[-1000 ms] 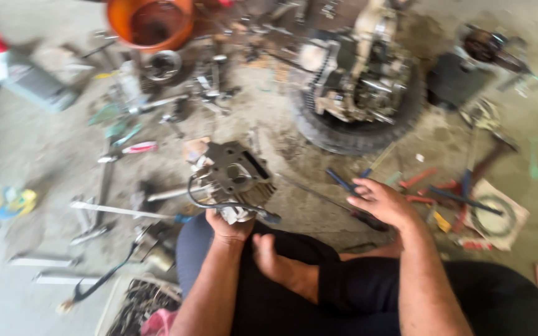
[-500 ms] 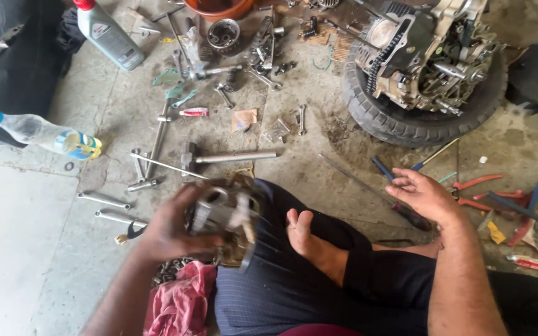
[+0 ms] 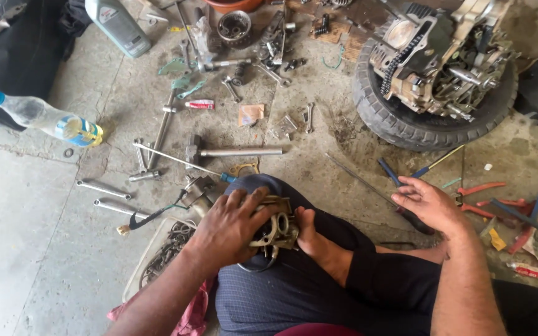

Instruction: The person sits on the workshop floor servicing a motorcycle engine cylinder head and piston. They use a T-handle wrench on the engine, wipe parts with a pink rag, handle piston rings and small components, and fit parts onto the cylinder.

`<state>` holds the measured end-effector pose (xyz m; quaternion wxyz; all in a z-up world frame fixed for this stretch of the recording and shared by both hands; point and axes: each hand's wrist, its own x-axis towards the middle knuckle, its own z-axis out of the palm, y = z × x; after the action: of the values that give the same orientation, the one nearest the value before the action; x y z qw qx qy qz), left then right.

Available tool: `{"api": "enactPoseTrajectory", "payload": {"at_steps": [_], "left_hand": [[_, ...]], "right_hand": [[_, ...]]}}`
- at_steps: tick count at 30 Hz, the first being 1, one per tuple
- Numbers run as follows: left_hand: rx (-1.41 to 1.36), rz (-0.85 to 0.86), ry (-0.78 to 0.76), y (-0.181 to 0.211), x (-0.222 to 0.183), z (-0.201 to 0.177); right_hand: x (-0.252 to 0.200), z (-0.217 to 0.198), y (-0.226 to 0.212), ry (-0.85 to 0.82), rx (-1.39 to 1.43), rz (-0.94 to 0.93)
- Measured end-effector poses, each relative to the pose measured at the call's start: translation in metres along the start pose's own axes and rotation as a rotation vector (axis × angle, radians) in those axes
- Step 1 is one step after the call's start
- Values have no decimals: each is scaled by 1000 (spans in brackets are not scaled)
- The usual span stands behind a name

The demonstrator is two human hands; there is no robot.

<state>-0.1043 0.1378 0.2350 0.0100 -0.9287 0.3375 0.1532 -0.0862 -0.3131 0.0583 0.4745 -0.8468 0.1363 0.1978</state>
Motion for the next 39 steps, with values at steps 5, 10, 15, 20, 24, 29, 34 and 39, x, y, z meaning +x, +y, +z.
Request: {"api": "enactPoseTrajectory", "payload": {"at_steps": [5,10,15,20,24,29,34,39], "left_hand": [[-86,-22,-85,-3,-2,-12],[-115,-71,-19,-1,-2,-11],[-397,-57,324,-24,-27,11],[-456,-461,506,-55,-93,58],[-491,-975,-114,-38,-143,106],[-282,-812,28,6,-165,145],[-522,-1094,17,-52,-199,263],[-1909,-957,586,-63,-183,131]], "right_hand": [[5,7,1,-36,-28,-7],[6,8,-3,-40,-55,2],[8,6,9,-39,-37,8],[20,7,32,-77,115,-52],[5,10,-19,-12,-36,28],[-2,19,-36,-45,-70,-40],[-10,7,-30,-57,45,-129],[-13,-4,-14,-63,264,-254]]}}
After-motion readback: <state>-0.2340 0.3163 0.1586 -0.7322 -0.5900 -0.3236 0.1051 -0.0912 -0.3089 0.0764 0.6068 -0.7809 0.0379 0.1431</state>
